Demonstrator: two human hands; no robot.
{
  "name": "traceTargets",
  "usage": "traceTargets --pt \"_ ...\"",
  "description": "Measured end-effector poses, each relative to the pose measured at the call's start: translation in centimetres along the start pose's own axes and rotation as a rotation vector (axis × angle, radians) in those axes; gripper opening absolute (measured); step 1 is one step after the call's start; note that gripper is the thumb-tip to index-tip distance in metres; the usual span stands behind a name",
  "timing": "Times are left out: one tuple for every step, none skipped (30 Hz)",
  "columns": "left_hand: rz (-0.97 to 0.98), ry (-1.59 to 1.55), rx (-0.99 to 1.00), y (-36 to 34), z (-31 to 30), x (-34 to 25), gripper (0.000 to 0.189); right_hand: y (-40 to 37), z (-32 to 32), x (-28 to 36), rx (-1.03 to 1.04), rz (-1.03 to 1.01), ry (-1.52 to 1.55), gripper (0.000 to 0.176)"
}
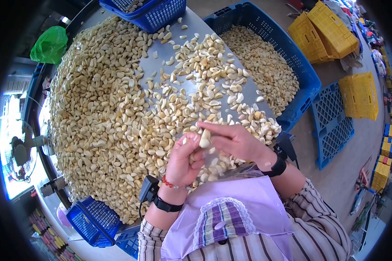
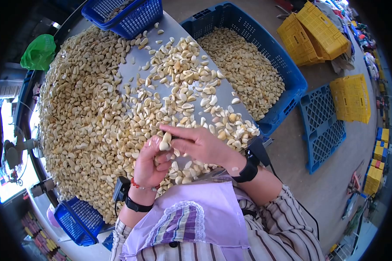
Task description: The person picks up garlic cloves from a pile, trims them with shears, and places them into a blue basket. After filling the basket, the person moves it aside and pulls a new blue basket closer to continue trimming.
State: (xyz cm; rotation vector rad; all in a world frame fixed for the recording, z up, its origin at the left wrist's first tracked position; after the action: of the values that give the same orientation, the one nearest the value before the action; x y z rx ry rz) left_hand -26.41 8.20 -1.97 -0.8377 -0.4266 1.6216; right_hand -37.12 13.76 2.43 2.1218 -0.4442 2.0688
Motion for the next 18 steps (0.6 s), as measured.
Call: traceTargets --pt "-0.047 -0.05 0.103 -0.2 0.6 0.4 0.003 -0.1 -0.6 -1.1 -0.04 0.19 0.084 0.048" --pt "-0.093 -0.098 0.206 -0.5 1.0 0.8 0.003 -0.3 -1.1 -2.4 -0.08 0.379 0.169 0.044" --pt "-0.119 -0.134 0.338 -0.5 1.3 1.1 0.012 -0.1 -2.1 -2.8 -0.165 0.391 0.218 0.044" --pt "-0.119 -0.134 0.338 -0.4 0.8 1.1 0.012 0.1 -3.4 -2.7 -0.25 0.392 0.391 0.044" --pt "-0.064 -0.116 0.39 -0.4 1.0 0.6 0.02 0.2 -4.9 -2.6 -0.337 0.392 0.563 0.045" --pt "-0.015 -0.098 0.445 -0.5 1.7 0.2 0.027 0.2 -6.2 -2.9 -0.347 0.392 0.562 0.045" --pt "0.057 -0.088 0.474 -0.4 2.0 -0.5 0.04 0.1 -8.1 -3.4 -0.444 0.359 0.755 0.046" --pt "0.114 -0.098 0.464 0.0 2.0 -1.2 0.035 -0.2 -9.9 -3.6 -0.542 0.318 0.945 0.046" --pt "0.131 -0.065 0.389 0.8 1.5 -1.5 0.029 -0.6 -11.1 -3.6 -0.558 0.315 0.939 0.046" --pt "0.151 -0.031 0.313 1.6 1.2 -1.8 0.024 -0.8 -12.4 -3.3 -0.591 0.269 0.927 0.047" --pt "0.145 -0.031 0.32 2.4 2.0 -2.0 0.024 -1.1 -13.3 -3.0 -0.621 0.223 0.916 0.047" --pt "0.161 0.348 0.132 3.9 1.7 -1.9 0.018 -1.5 -13.6 -3.0 -0.626 0.219 0.913 0.047" --pt "0.177 0.724 -0.064 4.8 1.1 -2.1 0.013 -1.8 -13.9 -3.1 -0.63 0.211 0.913 0.047" --pt "0.177 0.726 -0.06 5.4 1.6 -1.6 0.013 -1.9 -14.1 -3.1 -0.634 0.202 0.912 0.046" --pt "0.14 0.823 0.002 6.1 2.3 -0.4 0.012 -2.2 -13.9 -3.3 -0.642 0.215 0.928 0.045" --pt "0.1 0.921 0.066 6.5 2.8 0.6 0.011 -2.4 -13.8 -3.4 -0.649 0.21 0.925 0.045" --pt "-0.045 0.862 0.148 6.4 3.0 1.8 0.017 -2.5 -13.5 -3.7 -0.636 0.219 0.94 0.045" --pt "-0.05 0.867 0.155 6.3 2.6 2.0 0.017 -2.6 -13.2 -3.8 -0.625 0.227 0.957 0.045"
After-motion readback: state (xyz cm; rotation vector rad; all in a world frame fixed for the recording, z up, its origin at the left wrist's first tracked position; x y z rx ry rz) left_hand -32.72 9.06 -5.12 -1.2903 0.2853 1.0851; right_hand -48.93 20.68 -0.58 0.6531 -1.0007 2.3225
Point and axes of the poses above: each hand's wrist, its own y-axis towards the middle knuckle, its own z-axis out of the palm, x = y × z, the point moved 8 cm from there along y, towards the middle knuckle, and after that the axes turned 6 degrees about -x, right-handed, at the moved point
